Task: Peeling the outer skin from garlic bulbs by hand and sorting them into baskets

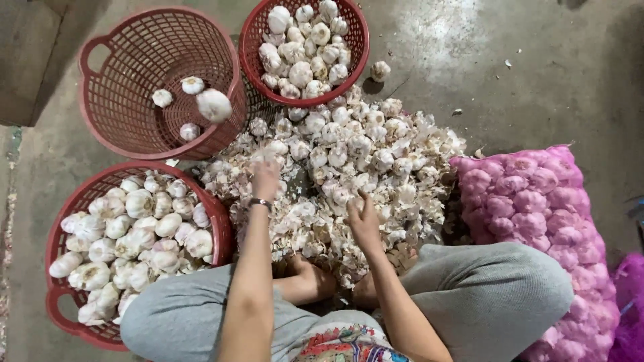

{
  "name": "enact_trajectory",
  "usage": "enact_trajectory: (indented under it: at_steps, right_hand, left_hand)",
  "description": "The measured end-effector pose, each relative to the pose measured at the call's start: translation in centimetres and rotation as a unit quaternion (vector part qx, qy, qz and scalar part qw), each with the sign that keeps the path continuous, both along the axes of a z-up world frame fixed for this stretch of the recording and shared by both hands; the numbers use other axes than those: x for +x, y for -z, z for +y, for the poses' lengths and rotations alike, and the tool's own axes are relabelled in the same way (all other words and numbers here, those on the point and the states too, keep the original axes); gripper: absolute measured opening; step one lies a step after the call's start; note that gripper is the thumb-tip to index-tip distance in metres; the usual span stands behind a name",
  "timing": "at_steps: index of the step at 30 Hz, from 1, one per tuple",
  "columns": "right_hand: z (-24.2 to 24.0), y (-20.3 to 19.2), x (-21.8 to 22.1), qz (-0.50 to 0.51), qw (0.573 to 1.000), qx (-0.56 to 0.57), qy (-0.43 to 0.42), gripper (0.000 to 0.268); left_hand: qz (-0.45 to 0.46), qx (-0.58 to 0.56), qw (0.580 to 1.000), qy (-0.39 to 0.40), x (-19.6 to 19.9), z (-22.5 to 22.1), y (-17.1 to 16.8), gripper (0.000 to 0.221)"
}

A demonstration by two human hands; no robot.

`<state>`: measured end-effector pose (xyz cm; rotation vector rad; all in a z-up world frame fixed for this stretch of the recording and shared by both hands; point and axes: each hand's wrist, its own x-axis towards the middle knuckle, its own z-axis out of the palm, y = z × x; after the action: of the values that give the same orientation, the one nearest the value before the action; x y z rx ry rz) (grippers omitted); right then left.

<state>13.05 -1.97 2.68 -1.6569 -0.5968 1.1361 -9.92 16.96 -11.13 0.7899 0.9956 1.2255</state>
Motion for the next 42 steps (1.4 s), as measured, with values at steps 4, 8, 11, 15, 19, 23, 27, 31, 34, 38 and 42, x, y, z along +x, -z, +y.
enact_trajectory:
  at_steps: [4, 8, 11, 15, 19, 23, 27, 31, 34, 38, 42]
  right_hand:
    - [-0.1, -1.9, -0.2, -0.141, 0.982, -0.041, -0.118, 0.065]
    - [-0.4, 2.4, 0.4, -0.123, 0.983, -0.069, -0.115, 0.048]
    - [0.1, 5.7, 1.0, -0.004, 0.998, -0.036, -0.060, 0.037]
    - [0.0, 6.4, 0.6, 0.023, 0.999, -0.046, -0.003, 0.041]
    - [-0.9, 13.9, 1.3, -0.102, 0.984, -0.136, -0.045, 0.039]
    - [-2.2, 7.5, 0.7, -0.096, 0.978, -0.185, 0.010, 0.032]
    - [-3.7, 13.0, 4.4, -0.402, 0.771, -0.372, -0.325, 0.033]
    - [-3.2, 10.3, 6.0, -0.389, 0.769, -0.358, -0.359, 0.029]
    - [-4.6, 9.4, 4.2, -0.377, 0.768, -0.339, -0.392, 0.029]
    - [-6.6, 11.1, 2.6, -0.360, 0.760, -0.313, -0.442, 0.030]
    - [-6.7, 16.8, 2.1, -0.345, 0.756, -0.282, -0.479, 0.033]
  left_hand:
    - [0.689, -0.069, 0.699, 0.177, 1.6, -4.7, 3.4, 0.043]
    - [0.452, -0.032, 0.868, 0.204, 3.8, -8.3, -2.4, 0.059]
    - [0.196, -0.106, 0.952, 0.213, 5.2, -9.2, -5.3, 0.032]
    - [0.356, 0.040, 0.883, 0.304, 7.0, -9.1, -2.7, 0.029]
    - [0.567, 0.193, 0.767, 0.233, 11.0, -10.1, -2.6, 0.033]
    - [0.524, 0.350, 0.730, 0.266, 17.4, -10.5, -0.9, 0.033]
    - [0.530, 0.448, 0.630, 0.348, 24.8, -12.1, 1.9, 0.038]
    - [0.625, 0.356, 0.465, 0.516, 28.6, -14.2, 9.8, 0.024]
    - [0.632, 0.362, 0.450, 0.517, 27.8, -16.5, 14.6, 0.024]
    - [0.583, 0.301, 0.528, 0.539, 26.1, -18.0, 10.1, 0.030]
    - [0.501, 0.044, 0.753, 0.424, 23.3, -15.2, -0.8, 0.043]
